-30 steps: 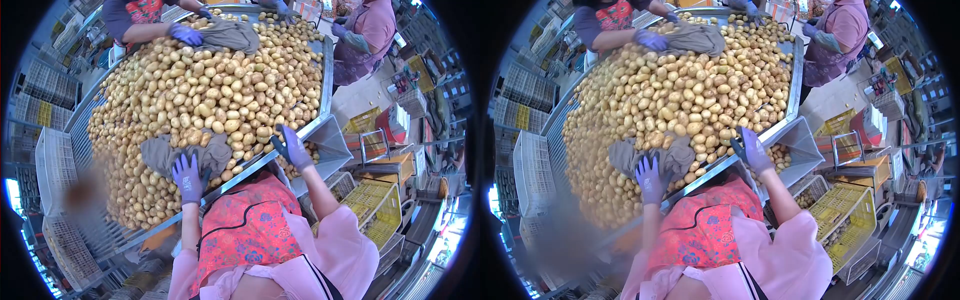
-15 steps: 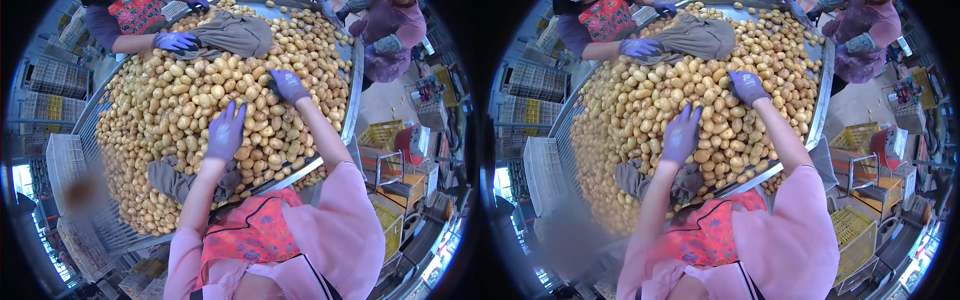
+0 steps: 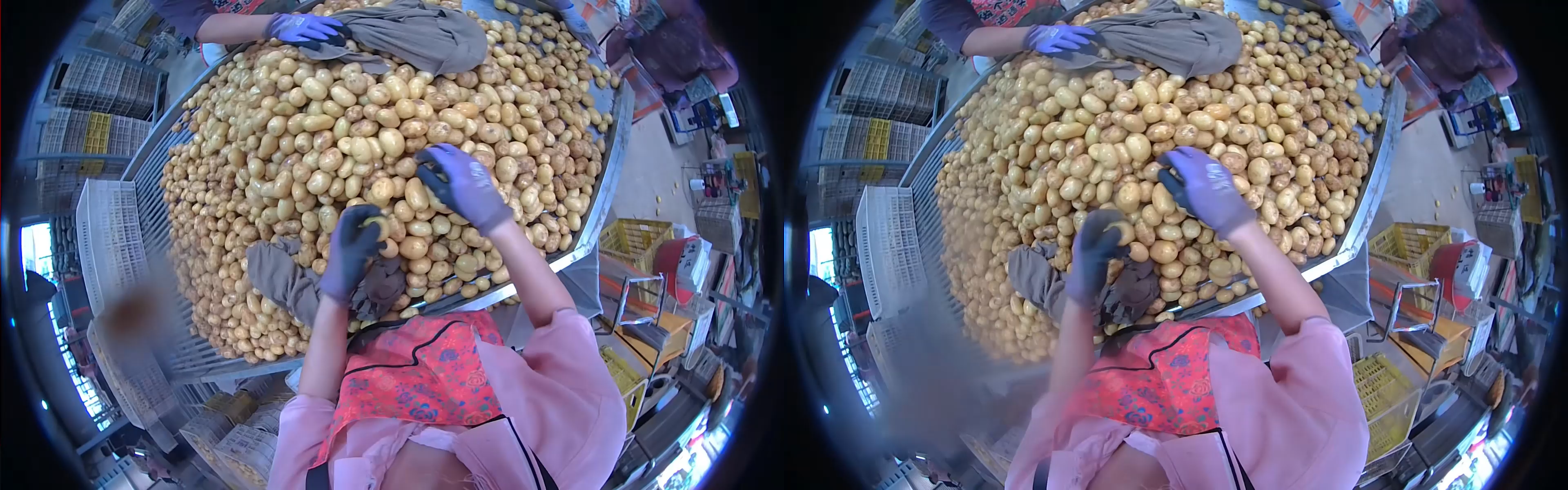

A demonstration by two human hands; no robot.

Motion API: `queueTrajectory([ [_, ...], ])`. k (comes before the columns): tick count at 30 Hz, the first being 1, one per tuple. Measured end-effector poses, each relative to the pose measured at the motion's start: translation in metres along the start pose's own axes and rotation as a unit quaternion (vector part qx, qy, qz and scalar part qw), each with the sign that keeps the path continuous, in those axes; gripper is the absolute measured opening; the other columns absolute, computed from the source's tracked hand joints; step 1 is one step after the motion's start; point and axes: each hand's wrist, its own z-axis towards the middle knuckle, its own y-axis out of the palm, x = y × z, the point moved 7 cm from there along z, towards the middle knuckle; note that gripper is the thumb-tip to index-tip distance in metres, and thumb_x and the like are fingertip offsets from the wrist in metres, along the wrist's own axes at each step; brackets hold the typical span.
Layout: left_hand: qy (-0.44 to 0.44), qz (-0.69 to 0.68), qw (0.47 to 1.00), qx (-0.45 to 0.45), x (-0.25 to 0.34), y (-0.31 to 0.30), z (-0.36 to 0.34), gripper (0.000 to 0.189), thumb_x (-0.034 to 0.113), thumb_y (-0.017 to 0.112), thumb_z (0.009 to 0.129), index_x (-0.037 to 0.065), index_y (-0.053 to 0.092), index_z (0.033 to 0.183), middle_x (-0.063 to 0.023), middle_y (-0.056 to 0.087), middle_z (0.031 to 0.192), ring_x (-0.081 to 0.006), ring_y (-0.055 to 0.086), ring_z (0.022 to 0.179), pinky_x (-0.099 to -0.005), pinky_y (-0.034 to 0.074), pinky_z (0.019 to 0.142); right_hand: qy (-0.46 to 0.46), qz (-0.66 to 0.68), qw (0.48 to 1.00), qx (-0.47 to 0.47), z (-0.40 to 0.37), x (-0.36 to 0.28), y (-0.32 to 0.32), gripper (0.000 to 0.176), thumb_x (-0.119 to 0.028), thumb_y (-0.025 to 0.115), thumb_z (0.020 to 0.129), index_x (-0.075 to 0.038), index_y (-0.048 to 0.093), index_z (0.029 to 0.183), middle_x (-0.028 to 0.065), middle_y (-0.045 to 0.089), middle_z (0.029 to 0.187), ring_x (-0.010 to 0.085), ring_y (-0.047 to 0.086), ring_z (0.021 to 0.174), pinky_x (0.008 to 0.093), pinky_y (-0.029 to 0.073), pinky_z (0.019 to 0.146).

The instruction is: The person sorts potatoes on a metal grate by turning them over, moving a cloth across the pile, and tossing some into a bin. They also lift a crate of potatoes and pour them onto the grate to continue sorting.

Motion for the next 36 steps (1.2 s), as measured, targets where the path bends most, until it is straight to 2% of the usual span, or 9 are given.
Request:
queueTrajectory([
  [7, -0.097, -0.251, 0.959, 0.085, -0.026, -0.079, -0.038, 0.023, 0.027, 0.057, 0.090, 0.008, 0.059, 0.104, -0.0038, 0.060, 0.086, -0.0108, 0.056, 0.067, -0.0212, 0.042, 0.056, 0.073, -0.301, 0.925, -0.220, 0.027, -0.021, 0.086, 0.025, -0.010, 0.050, 0.088, -0.007, 0.055, 0.113, 0.0170, 0.060, 0.098, 0.0329, 0.064, 0.087, 0.0428, 0.053, 0.068],
  [18, 0.204, 0.601, 0.767, -0.096, 0.085, 0.065, 0.150, 0.038, 0.018, 0.054, 0.087, 0.016, 0.054, 0.125, -0.0207, 0.056, 0.124, -0.0367, 0.060, 0.104, -0.0455, 0.048, 0.085, 0.049, 0.013, 0.992, -0.118, -0.004, 0.004, 0.035, 0.038, -0.030, 0.054, 0.093, -0.007, 0.055, 0.123, 0.0182, 0.062, 0.110, 0.0292, 0.062, 0.099, 0.0400, 0.050, 0.085],
  [23, 0.279, 0.504, 0.817, -0.028, 0.094, 0.053, 0.163, 0.026, 0.014, 0.058, 0.086, 0.010, 0.061, 0.112, -0.0156, 0.065, 0.098, -0.0318, 0.064, 0.090, -0.0427, 0.050, 0.076, 0.281, 0.817, 0.502, -0.038, -0.105, 0.039, 0.030, 0.040, -0.035, 0.046, 0.099, -0.006, 0.057, 0.123, 0.0054, 0.064, 0.112, 0.0151, 0.058, 0.107, 0.0319, 0.047, 0.094],
  [24, 0.220, 0.412, 0.883, -0.043, 0.102, 0.053, 0.144, 0.026, 0.012, 0.059, 0.087, 0.010, 0.062, 0.113, -0.0141, 0.066, 0.097, -0.0289, 0.064, 0.087, -0.0394, 0.050, 0.074, 0.267, 0.719, 0.642, 0.007, -0.116, 0.036, 0.023, 0.042, -0.037, 0.045, 0.099, -0.006, 0.056, 0.124, 0.0079, 0.063, 0.114, 0.0173, 0.055, 0.112, 0.0334, 0.044, 0.097],
  [29, 0.323, 0.293, 0.900, -0.006, 0.073, 0.074, 0.063, 0.026, 0.009, 0.061, 0.089, 0.004, 0.062, 0.115, -0.0123, 0.066, 0.101, -0.0180, 0.063, 0.084, -0.0306, 0.051, 0.073, 0.238, 0.925, 0.275, 0.110, -0.127, -0.006, 0.041, 0.052, -0.037, 0.051, 0.095, -0.002, 0.043, 0.132, 0.0159, 0.050, 0.135, 0.0314, 0.048, 0.124, 0.0427, 0.040, 0.105],
  [31, 0.271, 0.181, 0.942, 0.083, 0.045, 0.046, 0.046, 0.025, 0.009, 0.057, 0.093, 0.001, 0.060, 0.117, -0.0110, 0.066, 0.104, -0.0153, 0.062, 0.087, -0.0294, 0.051, 0.074, 0.197, 0.291, 0.926, 0.136, -0.154, -0.003, 0.000, 0.053, -0.040, 0.049, 0.094, -0.005, 0.042, 0.133, 0.0104, 0.055, 0.123, 0.0258, 0.054, 0.108, 0.0375, 0.050, 0.085],
  [33, 0.124, 0.034, 0.988, 0.088, 0.028, 0.025, 0.021, 0.028, 0.010, 0.056, 0.095, -0.001, 0.056, 0.121, -0.0084, 0.063, 0.106, -0.0130, 0.060, 0.088, -0.0258, 0.051, 0.074, 0.154, 0.923, 0.329, 0.130, -0.206, 0.020, 0.008, 0.050, -0.038, 0.051, 0.093, -0.004, 0.045, 0.130, 0.0065, 0.057, 0.105, 0.0188, 0.055, 0.088, 0.0283, 0.050, 0.067],
  [35, 0.082, 0.056, 0.993, 0.063, 0.011, 0.007, 0.000, 0.027, 0.012, 0.055, 0.095, 0.000, 0.057, 0.119, -0.0044, 0.063, 0.096, -0.0098, 0.058, 0.080, -0.0215, 0.046, 0.066, 0.320, 0.558, 0.716, 0.270, -0.315, 0.062, -0.036, 0.047, -0.036, 0.050, 0.092, -0.006, 0.048, 0.128, 0.0049, 0.056, 0.091, 0.0154, 0.052, 0.071, 0.0242, 0.047, 0.054],
  [36, 0.082, 0.061, 0.993, 0.067, 0.007, -0.001, -0.004, 0.027, 0.012, 0.055, 0.095, 0.000, 0.057, 0.119, -0.0044, 0.063, 0.096, -0.0098, 0.058, 0.080, -0.0215, 0.046, 0.066, 0.386, 0.685, 0.506, 0.355, -0.361, 0.062, -0.054, 0.044, -0.033, 0.049, 0.092, -0.004, 0.049, 0.126, 0.0043, 0.055, 0.089, 0.0153, 0.053, 0.069, 0.0253, 0.047, 0.052],
])
